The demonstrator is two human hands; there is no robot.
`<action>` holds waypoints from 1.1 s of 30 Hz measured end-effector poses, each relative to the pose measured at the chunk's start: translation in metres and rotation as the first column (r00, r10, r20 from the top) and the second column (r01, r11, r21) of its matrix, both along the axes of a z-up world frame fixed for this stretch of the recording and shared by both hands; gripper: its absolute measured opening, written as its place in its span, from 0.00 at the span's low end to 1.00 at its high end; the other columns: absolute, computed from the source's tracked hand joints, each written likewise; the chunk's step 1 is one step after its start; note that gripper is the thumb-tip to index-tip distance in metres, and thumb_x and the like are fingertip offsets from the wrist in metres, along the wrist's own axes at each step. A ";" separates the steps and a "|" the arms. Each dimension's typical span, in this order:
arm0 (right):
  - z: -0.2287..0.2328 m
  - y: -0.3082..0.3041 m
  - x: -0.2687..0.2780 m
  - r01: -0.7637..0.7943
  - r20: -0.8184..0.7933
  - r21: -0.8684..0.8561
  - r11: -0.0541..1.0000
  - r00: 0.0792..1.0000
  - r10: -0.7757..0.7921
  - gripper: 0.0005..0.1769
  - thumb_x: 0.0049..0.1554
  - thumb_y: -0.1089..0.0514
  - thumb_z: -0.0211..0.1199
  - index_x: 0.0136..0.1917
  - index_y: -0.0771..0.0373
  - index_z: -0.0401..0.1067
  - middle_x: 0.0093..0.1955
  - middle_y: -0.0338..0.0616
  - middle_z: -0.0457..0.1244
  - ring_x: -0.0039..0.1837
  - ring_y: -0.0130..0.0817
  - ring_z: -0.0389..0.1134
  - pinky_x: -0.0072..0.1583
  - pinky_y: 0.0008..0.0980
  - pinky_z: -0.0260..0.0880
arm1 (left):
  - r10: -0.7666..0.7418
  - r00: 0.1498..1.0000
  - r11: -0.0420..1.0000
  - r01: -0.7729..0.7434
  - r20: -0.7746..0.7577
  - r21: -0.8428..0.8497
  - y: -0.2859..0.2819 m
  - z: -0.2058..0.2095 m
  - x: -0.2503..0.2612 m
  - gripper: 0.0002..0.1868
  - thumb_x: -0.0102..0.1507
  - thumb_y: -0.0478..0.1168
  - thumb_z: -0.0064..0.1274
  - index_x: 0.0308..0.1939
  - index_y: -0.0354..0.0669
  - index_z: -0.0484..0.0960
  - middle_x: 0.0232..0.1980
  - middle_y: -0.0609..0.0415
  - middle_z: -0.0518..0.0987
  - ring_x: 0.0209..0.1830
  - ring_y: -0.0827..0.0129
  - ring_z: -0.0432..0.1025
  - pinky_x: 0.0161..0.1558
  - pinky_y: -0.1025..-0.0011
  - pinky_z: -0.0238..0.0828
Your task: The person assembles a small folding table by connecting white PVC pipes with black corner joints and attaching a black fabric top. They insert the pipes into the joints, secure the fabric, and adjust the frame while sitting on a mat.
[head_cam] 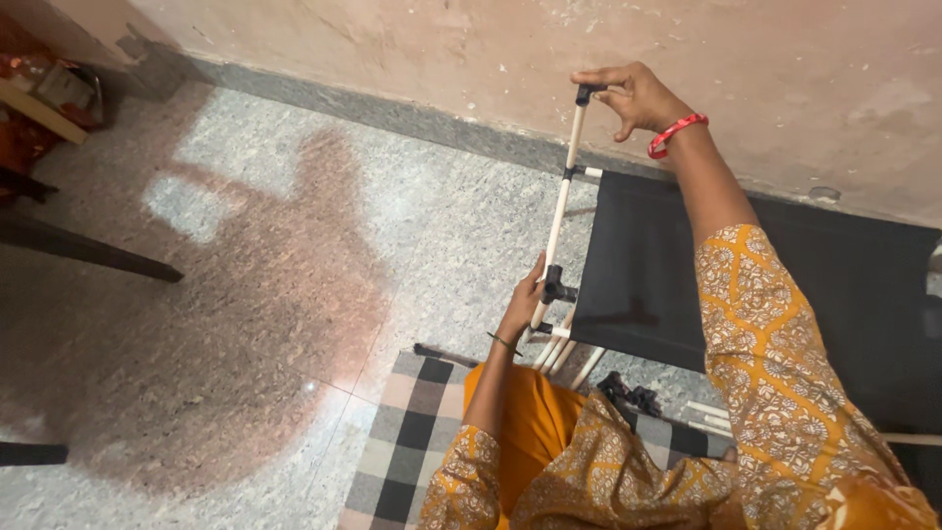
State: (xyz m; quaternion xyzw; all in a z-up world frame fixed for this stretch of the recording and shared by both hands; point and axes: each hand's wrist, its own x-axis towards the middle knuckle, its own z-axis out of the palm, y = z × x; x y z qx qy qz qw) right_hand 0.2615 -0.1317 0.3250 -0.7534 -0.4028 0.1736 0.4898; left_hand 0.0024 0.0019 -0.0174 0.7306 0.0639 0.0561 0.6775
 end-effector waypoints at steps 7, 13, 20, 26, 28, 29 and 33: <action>-0.027 0.002 0.000 0.192 0.765 0.033 0.981 0.626 -0.148 0.29 0.58 0.62 0.67 0.72 0.63 0.70 0.73 0.58 0.62 0.73 0.56 0.61 0.70 0.51 0.65 | -0.008 0.997 0.999 0.010 -0.079 0.030 0.002 0.002 0.001 0.35 0.70 0.37 0.43 0.82 0.61 0.56 0.32 0.58 0.68 0.30 0.76 0.61 0.35 0.74 0.65; -0.051 0.037 -0.003 0.481 0.689 -0.072 0.874 0.657 -0.306 0.29 0.61 0.53 0.67 0.71 0.67 0.66 0.62 0.60 0.63 0.64 0.57 0.63 0.63 0.54 0.64 | 0.009 1.000 0.998 -0.008 -0.021 0.058 0.002 0.004 0.000 0.36 0.69 0.35 0.44 0.81 0.61 0.56 0.35 0.61 0.74 0.32 0.78 0.66 0.38 0.77 0.68; -0.065 0.036 0.007 0.372 0.770 -0.009 0.928 0.595 -0.231 0.20 0.64 0.59 0.61 0.68 0.66 0.66 0.61 0.57 0.61 0.62 0.57 0.64 0.62 0.53 0.66 | -0.024 0.999 0.999 0.025 0.044 -0.036 0.002 0.005 -0.001 0.38 0.68 0.30 0.43 0.82 0.59 0.55 0.37 0.64 0.71 0.34 0.79 0.62 0.39 0.77 0.66; -0.066 0.028 0.020 0.286 0.789 -0.061 0.956 0.601 -0.129 0.20 0.64 0.60 0.61 0.68 0.65 0.66 0.61 0.57 0.62 0.62 0.58 0.64 0.63 0.53 0.65 | -0.057 0.998 0.987 0.056 0.000 -0.151 0.004 0.012 -0.006 0.38 0.69 0.30 0.43 0.82 0.57 0.53 0.35 0.64 0.68 0.31 0.79 0.60 0.35 0.78 0.64; -0.061 0.030 0.022 0.287 0.783 -0.081 0.954 0.611 -0.117 0.21 0.64 0.60 0.61 0.69 0.65 0.65 0.61 0.57 0.62 0.63 0.57 0.64 0.63 0.53 0.65 | -0.029 1.000 0.997 0.029 0.009 -0.068 0.004 0.014 -0.002 0.35 0.71 0.32 0.44 0.81 0.56 0.55 0.36 0.65 0.70 0.32 0.80 0.61 0.36 0.79 0.66; -0.059 0.029 0.021 0.295 0.767 -0.097 0.951 0.631 -0.118 0.22 0.64 0.60 0.61 0.70 0.64 0.64 0.63 0.57 0.62 0.64 0.57 0.64 0.64 0.53 0.65 | -0.032 0.999 0.996 0.033 0.012 -0.082 0.004 0.013 -0.002 0.36 0.70 0.31 0.44 0.81 0.56 0.55 0.36 0.65 0.70 0.31 0.81 0.61 0.36 0.79 0.66; -0.044 0.022 0.020 0.181 0.761 -0.122 0.976 0.649 -0.025 0.37 0.56 0.57 0.68 0.74 0.70 0.57 0.69 0.68 0.57 0.69 0.65 0.58 0.67 0.56 0.60 | -0.041 0.999 0.994 0.044 0.026 -0.102 0.004 0.011 0.003 0.39 0.67 0.30 0.42 0.82 0.57 0.55 0.34 0.65 0.68 0.29 0.81 0.60 0.32 0.78 0.64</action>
